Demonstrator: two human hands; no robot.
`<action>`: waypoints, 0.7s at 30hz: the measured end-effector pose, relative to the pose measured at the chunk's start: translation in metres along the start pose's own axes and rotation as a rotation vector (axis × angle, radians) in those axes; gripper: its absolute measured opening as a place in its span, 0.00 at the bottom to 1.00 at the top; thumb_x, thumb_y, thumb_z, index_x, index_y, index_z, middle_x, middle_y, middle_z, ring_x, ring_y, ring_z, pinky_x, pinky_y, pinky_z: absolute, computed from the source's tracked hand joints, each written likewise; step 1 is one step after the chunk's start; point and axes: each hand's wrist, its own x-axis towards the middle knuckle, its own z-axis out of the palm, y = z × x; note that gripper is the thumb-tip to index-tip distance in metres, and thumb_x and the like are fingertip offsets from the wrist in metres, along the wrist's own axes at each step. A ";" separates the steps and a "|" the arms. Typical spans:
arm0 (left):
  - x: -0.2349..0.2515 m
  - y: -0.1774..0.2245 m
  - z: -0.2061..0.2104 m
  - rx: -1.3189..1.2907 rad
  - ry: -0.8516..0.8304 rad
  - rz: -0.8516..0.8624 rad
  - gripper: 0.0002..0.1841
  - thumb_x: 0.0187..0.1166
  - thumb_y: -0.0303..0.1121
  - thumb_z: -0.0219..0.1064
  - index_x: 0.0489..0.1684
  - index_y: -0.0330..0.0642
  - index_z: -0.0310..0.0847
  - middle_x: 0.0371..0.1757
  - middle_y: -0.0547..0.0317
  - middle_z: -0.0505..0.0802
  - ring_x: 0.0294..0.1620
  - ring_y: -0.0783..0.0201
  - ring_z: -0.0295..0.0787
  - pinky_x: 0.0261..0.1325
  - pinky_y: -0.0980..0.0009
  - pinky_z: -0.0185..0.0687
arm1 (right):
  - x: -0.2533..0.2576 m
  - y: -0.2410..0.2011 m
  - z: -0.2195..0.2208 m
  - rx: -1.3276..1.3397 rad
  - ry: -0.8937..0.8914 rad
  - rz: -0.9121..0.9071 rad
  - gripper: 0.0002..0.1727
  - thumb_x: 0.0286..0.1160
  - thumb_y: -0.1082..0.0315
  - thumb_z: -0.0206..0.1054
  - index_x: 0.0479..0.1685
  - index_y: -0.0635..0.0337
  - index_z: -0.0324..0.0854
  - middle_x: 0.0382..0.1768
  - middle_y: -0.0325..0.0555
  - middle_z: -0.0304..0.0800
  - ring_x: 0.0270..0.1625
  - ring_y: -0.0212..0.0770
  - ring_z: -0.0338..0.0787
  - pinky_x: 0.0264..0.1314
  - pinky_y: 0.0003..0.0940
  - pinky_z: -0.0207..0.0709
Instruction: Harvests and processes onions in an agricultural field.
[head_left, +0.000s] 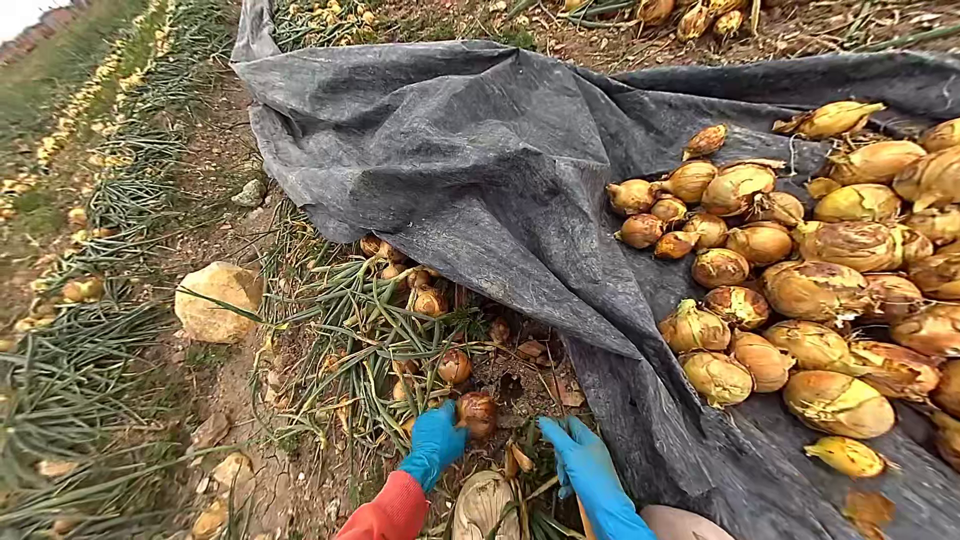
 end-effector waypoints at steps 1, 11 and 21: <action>-0.006 0.000 0.000 -0.093 0.039 -0.016 0.23 0.85 0.44 0.63 0.73 0.41 0.80 0.65 0.40 0.91 0.71 0.42 0.85 0.75 0.40 0.75 | -0.001 0.000 -0.001 0.004 -0.007 0.027 0.19 0.82 0.51 0.69 0.41 0.59 0.77 0.16 0.40 0.69 0.13 0.37 0.71 0.18 0.34 0.73; -0.117 0.085 -0.009 -0.057 0.333 0.680 0.17 0.87 0.33 0.58 0.61 0.31 0.86 0.53 0.38 0.94 0.64 0.40 0.89 0.82 0.41 0.63 | -0.032 -0.009 -0.017 0.343 -0.428 -0.059 0.32 0.80 0.31 0.49 0.34 0.53 0.75 0.13 0.32 0.74 0.10 0.28 0.71 0.11 0.22 0.69; -0.041 0.156 -0.076 0.072 0.388 0.251 0.15 0.91 0.35 0.55 0.58 0.38 0.87 0.55 0.40 0.95 0.63 0.40 0.91 0.62 0.39 0.81 | -0.040 -0.045 -0.049 0.370 0.164 -0.573 0.44 0.43 0.10 0.63 0.26 0.45 0.73 0.11 0.22 0.68 0.10 0.21 0.66 0.10 0.20 0.62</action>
